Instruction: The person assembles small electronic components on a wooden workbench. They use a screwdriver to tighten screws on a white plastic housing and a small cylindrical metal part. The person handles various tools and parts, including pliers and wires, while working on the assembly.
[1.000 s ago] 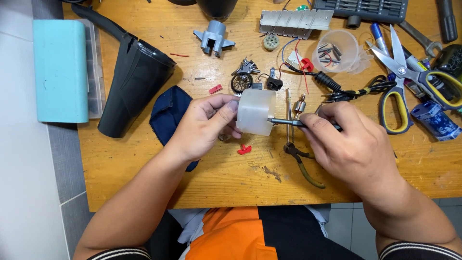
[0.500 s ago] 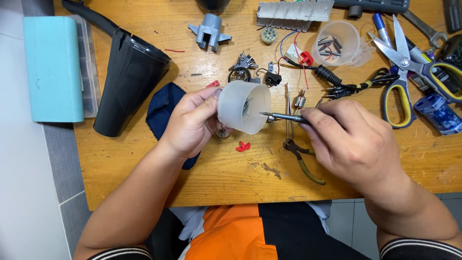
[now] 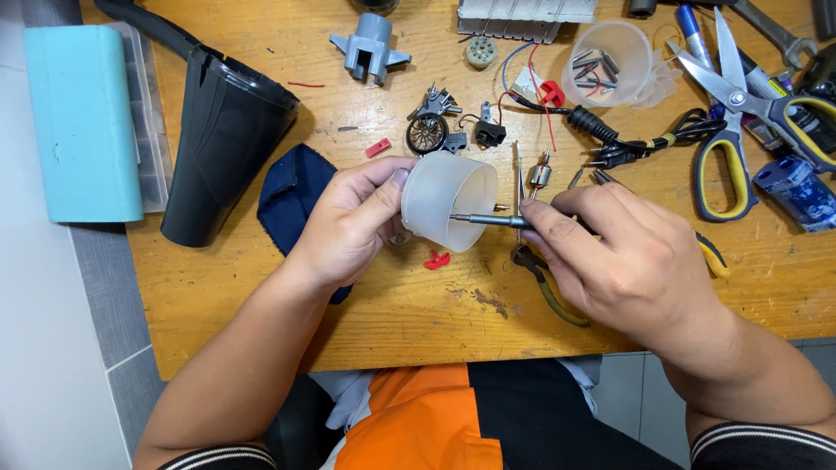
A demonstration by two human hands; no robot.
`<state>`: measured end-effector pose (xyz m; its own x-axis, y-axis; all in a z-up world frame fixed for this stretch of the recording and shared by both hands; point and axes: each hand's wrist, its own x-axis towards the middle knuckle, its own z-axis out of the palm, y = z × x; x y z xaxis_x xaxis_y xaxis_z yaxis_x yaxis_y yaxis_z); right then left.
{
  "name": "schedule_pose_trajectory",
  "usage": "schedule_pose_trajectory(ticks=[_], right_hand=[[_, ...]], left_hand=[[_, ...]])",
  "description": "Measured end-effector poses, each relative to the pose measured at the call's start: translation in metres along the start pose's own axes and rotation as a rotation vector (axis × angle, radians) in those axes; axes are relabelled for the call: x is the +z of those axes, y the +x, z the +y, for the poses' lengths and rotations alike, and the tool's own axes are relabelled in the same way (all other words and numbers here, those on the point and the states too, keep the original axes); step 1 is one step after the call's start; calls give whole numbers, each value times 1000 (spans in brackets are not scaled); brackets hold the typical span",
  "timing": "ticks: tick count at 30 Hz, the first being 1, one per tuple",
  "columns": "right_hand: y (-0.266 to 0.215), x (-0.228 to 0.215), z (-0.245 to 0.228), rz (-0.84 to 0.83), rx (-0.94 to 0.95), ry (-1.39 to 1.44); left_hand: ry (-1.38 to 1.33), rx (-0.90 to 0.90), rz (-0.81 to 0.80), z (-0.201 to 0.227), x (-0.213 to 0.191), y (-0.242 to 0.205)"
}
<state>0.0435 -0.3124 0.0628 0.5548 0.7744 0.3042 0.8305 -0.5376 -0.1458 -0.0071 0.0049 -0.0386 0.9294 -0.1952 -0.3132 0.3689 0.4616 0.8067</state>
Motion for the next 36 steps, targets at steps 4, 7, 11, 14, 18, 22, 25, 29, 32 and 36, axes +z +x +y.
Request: schedule_pose_trajectory(ticks=[4, 7, 11, 14, 18, 22, 25, 29, 32, 36], right_hand=[[1, -1, -1, 17, 8, 41], [-2, 1, 1, 8, 45, 46], [-7, 10, 3, -12, 228, 386], [-3, 26, -13, 68, 480, 814], [9, 41, -13, 70, 512, 958], [20, 36, -18, -4, 598, 1003], [26, 31, -21, -13, 617, 1019], [30, 26, -25, -35, 678, 1050], [35, 20, -29, -17, 675, 1080], [31, 25, -26, -29, 664, 1121]], left_hand=[[50, 19, 1, 0, 0, 0], [93, 3, 18, 4, 3, 0], [134, -23, 29, 3, 7, -1], [285, 59, -54, 8, 17, -3], [199, 154, -41, 8, 41, -11], [248, 170, -54, 2, 40, -11], [279, 192, -39, 4, 44, -14], [330, 196, -18, 8, 45, -15], [325, 182, -26, 8, 44, -15], [310, 174, -27, 9, 47, -16]])
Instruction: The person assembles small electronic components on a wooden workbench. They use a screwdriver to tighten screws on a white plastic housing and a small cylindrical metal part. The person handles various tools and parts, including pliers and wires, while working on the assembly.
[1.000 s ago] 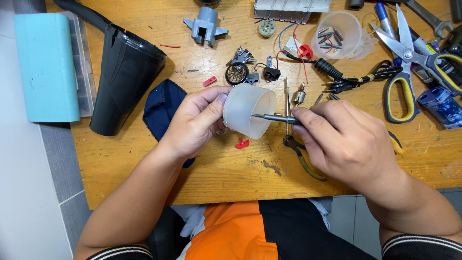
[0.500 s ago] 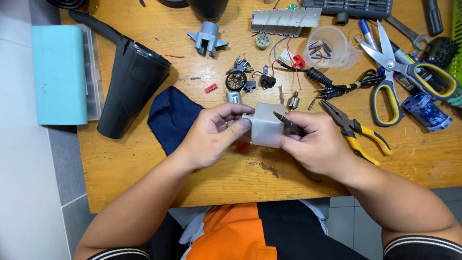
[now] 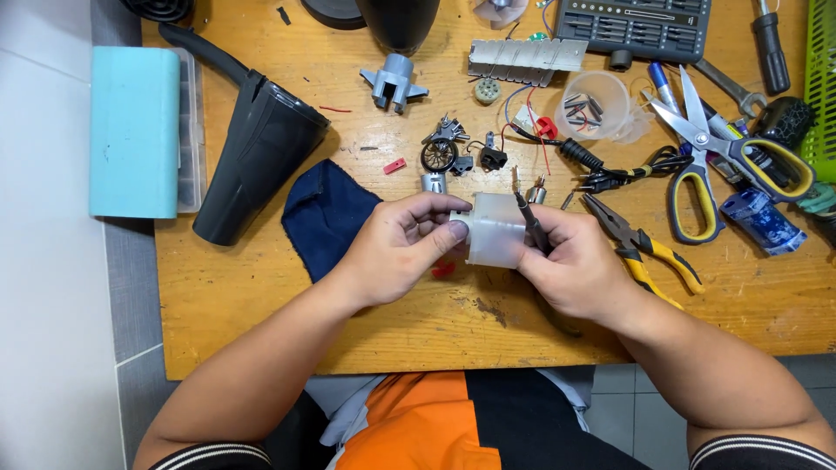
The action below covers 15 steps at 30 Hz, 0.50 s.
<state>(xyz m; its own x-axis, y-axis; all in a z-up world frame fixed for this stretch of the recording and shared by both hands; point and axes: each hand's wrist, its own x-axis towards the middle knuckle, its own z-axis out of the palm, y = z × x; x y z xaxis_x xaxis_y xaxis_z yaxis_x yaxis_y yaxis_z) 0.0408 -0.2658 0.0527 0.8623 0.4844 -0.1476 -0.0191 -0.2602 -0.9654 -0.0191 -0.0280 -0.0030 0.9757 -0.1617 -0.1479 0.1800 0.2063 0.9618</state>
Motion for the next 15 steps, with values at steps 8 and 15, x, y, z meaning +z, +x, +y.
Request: schedule_pose_trajectory(ticks=[8, 15], right_hand=[[2, -2, 4, -63, 61, 183], [4, -6, 11, -81, 80, 238]], left_hand=[[-22, -34, 9, 2, 2, -2], [6, -11, 15, 3, 1, -3]])
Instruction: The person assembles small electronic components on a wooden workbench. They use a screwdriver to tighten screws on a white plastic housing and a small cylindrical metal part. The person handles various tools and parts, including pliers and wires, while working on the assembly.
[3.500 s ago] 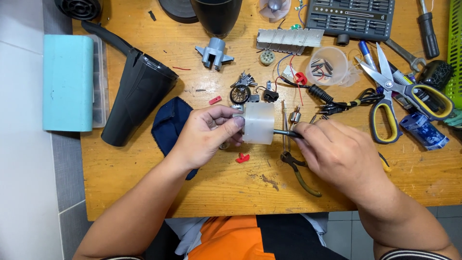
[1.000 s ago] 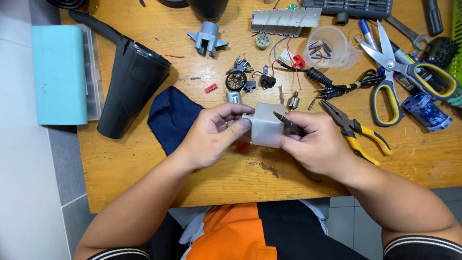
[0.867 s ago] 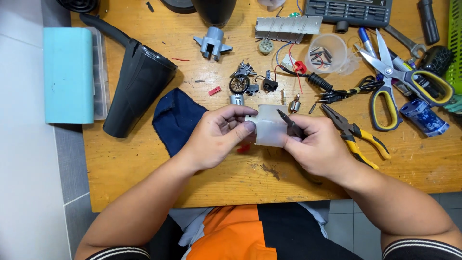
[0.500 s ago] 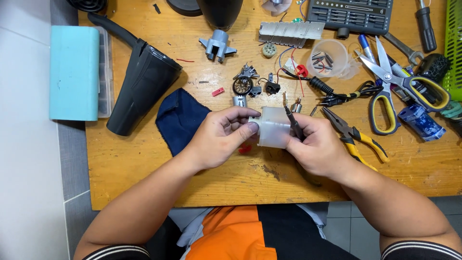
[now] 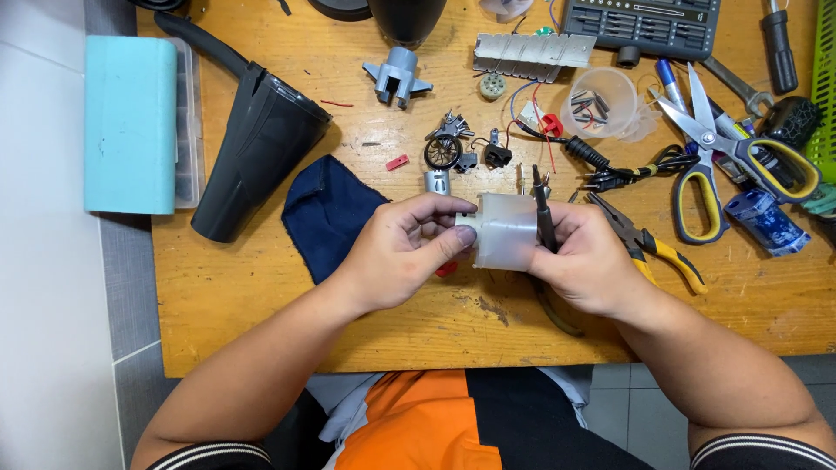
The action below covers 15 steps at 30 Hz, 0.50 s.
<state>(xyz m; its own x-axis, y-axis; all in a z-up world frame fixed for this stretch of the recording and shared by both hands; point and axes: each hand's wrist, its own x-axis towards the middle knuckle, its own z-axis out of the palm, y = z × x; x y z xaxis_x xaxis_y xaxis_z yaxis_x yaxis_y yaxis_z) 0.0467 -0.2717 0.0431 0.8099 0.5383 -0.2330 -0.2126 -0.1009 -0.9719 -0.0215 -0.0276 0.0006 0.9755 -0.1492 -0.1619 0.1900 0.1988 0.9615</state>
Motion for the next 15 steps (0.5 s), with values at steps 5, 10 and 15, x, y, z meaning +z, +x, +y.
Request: schedule_pose_trajectory(ticks=[5, 10, 15], right_hand=[[1, -7, 13, -15, -15, -26], [1, -10, 28, 4, -22, -67], [-1, -23, 60, 9, 17, -66]], left_hand=[[45, 17, 28, 8, 2, 0], [109, 60, 49, 10, 6, -4], [186, 108, 52, 17, 7, -7]])
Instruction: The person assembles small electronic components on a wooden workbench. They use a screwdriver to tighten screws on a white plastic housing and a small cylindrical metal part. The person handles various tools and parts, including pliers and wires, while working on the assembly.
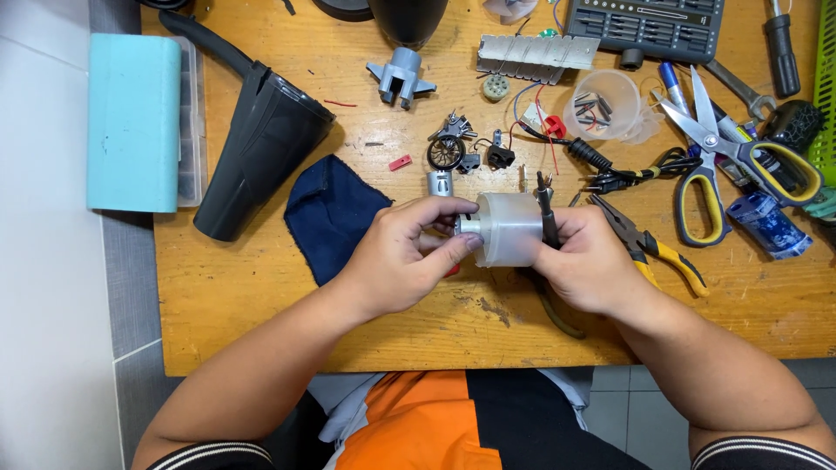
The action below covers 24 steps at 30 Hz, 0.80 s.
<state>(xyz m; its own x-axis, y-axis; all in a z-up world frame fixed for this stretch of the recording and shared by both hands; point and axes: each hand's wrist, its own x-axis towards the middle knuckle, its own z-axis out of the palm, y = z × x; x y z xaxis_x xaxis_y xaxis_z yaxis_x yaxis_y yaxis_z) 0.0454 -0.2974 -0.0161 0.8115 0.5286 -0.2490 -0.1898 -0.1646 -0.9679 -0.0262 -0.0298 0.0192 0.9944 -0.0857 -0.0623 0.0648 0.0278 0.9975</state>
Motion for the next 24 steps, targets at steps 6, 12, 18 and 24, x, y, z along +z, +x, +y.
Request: schedule_pose_trajectory(ticks=[6, 12, 18, 24], right_hand=[[1, 14, -38, -5, -17, 27], [-1, 13, -55, 32, -56, -28], [11, -4, -48, 235, -169, -249], [81, 12, -66, 182, -233, -663]], left_hand=[[-7, 22, -2, -3, 2, -1], [-96, -39, 2, -7, -4, 8], [-200, 84, 338, -31, -46, 30], [-659, 77, 605, -34, -52, 38]])
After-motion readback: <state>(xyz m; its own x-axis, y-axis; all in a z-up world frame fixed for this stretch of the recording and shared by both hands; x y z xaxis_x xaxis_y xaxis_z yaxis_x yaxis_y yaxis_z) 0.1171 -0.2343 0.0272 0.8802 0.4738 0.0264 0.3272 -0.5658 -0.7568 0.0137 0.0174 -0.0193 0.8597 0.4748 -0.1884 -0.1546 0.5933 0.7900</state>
